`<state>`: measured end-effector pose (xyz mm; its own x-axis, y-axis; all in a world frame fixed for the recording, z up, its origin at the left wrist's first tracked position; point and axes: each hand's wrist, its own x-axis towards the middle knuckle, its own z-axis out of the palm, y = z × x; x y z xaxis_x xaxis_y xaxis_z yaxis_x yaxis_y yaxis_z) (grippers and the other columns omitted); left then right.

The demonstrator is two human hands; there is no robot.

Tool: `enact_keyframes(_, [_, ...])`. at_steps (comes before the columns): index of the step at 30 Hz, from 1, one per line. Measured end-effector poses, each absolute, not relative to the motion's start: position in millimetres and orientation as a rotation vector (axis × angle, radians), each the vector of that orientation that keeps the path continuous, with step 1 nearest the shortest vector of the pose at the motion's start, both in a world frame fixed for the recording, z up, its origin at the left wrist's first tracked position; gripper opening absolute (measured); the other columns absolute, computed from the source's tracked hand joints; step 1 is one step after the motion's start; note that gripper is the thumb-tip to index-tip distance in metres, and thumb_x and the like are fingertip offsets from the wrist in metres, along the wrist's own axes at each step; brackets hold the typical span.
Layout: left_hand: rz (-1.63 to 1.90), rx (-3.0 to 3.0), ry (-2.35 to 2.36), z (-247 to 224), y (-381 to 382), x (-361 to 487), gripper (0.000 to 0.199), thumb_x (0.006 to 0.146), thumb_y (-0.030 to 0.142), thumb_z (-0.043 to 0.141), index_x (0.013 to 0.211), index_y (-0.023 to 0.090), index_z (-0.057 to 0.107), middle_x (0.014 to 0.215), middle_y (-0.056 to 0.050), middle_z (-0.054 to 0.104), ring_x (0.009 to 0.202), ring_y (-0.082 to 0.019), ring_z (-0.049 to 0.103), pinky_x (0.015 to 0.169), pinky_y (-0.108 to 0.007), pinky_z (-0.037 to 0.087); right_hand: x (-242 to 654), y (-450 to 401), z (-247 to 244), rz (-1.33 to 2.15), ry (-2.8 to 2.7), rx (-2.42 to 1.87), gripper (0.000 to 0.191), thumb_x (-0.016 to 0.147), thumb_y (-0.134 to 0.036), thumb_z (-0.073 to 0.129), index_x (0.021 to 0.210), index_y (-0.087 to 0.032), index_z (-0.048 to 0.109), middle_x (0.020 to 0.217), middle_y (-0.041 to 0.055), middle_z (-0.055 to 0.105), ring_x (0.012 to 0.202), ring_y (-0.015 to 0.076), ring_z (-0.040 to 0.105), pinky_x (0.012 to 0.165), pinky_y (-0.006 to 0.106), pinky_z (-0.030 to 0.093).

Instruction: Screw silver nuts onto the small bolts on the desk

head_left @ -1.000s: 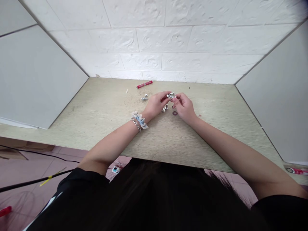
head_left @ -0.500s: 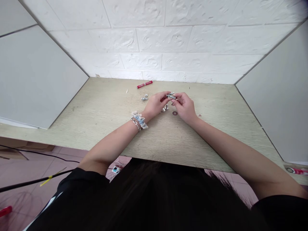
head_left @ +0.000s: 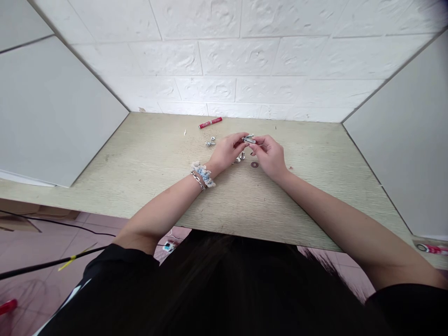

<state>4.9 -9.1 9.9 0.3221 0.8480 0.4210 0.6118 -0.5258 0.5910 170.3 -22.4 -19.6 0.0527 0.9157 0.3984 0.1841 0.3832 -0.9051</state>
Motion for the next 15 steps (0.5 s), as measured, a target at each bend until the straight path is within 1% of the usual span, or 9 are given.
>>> enact_keyframes(4, [1.015, 2.275, 1.301, 10.1, -9.7, 4.9, 0.030, 0.093, 0.018, 0.063, 0.122, 0.015, 0.069, 0.099, -0.005, 0.076, 0.089, -0.014, 0.069, 0.084, -0.025, 0.053, 171.0, -24.2, -15.2, 0.786, -1.431, -1.068, 0.044, 0.078, -0.063, 0.069, 0.090, -0.021, 0.067, 0.074, -0.0022, 0.067, 0.061, 0.0111, 0.060, 0.061, 0.029, 0.051])
enact_keyframes(7, [1.016, 2.284, 1.288, 10.1, -9.7, 4.8, 0.030, 0.093, 0.018, 0.062, 0.122, 0.015, 0.069, 0.099, -0.005, 0.076, 0.088, -0.013, 0.069, 0.083, -0.025, 0.053, 171.6, -24.9, -13.5, 0.788, -1.454, -1.071, 0.048, 0.079, -0.067, 0.067, 0.089, -0.020, 0.066, 0.070, -0.0028, 0.065, 0.059, 0.0105, 0.058, 0.060, 0.029, 0.050])
enact_keyframes(10, [1.015, 2.295, 1.277, 9.7, -9.2, 4.7, 0.029, 0.093, 0.018, 0.062, 0.122, 0.015, 0.069, 0.099, -0.005, 0.076, 0.088, -0.013, 0.069, 0.083, -0.025, 0.053, 171.4, -23.9, -14.8, 0.774, -1.470, -1.071, 0.044, 0.080, -0.064, 0.067, 0.089, -0.021, 0.065, 0.071, -0.0026, 0.064, 0.059, 0.0108, 0.058, 0.060, 0.029, 0.049])
enact_keyframes(15, [1.026, 2.302, 1.272, 9.0, -8.5, 4.8, 0.029, 0.093, 0.017, 0.063, 0.121, 0.015, 0.069, 0.100, -0.006, 0.076, 0.090, -0.014, 0.069, 0.085, -0.025, 0.053, 170.1, -22.1, -19.4, 0.728, -1.474, -1.037, 0.031, 0.080, -0.050, 0.072, 0.091, -0.022, 0.062, 0.083, -0.0010, 0.069, 0.067, 0.0124, 0.061, 0.066, 0.031, 0.050])
